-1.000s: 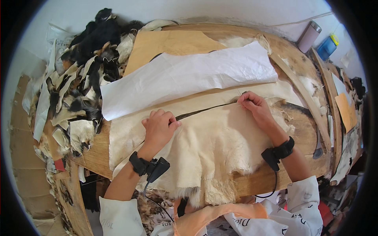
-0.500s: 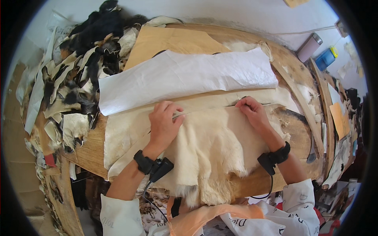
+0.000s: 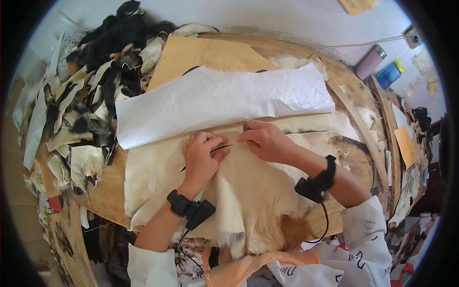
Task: Hand-sewing and marking processed fur pelts using templates and tools.
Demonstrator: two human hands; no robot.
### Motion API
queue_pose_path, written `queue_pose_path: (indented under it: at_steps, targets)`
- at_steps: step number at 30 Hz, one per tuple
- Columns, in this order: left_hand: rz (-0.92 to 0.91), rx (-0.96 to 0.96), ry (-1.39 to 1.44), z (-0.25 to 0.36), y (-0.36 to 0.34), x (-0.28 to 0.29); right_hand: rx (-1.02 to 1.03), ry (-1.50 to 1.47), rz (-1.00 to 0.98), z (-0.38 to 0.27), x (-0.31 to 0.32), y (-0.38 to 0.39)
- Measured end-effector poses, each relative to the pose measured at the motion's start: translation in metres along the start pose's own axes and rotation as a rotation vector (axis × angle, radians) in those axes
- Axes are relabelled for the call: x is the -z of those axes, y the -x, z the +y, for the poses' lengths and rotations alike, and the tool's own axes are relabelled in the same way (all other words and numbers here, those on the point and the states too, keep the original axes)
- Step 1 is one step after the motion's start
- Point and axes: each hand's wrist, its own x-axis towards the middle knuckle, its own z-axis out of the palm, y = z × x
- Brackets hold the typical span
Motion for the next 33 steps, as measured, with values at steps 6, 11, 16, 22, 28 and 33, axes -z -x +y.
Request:
queue_pose_path:
  at_steps: [6,11,16,22,28,33]
  targets:
    - [-0.006,0.018,-0.016,-0.003,0.003,0.007,0.103,-0.037,0.013,0.012,-0.021,-0.009]
    - [-0.022,0.021,-0.011,-0.002,0.001,0.008,0.113,-0.068,0.045,0.016,-0.026,-0.006]
    - [-0.004,0.053,-0.001,0.001,0.001,0.007,0.080,-0.086,0.026,0.017,-0.029,-0.004]
    - [0.007,0.057,0.010,0.004,0.000,0.006,0.115,-0.060,0.037,0.019,-0.029,-0.002]
    - [0.027,0.023,-0.046,0.004,0.001,0.007,0.209,-0.022,0.088,0.023,-0.037,-0.003]
    - [-0.022,0.026,-0.043,0.007,0.002,0.009,0.242,0.030,0.048,0.022,-0.035,0.000]
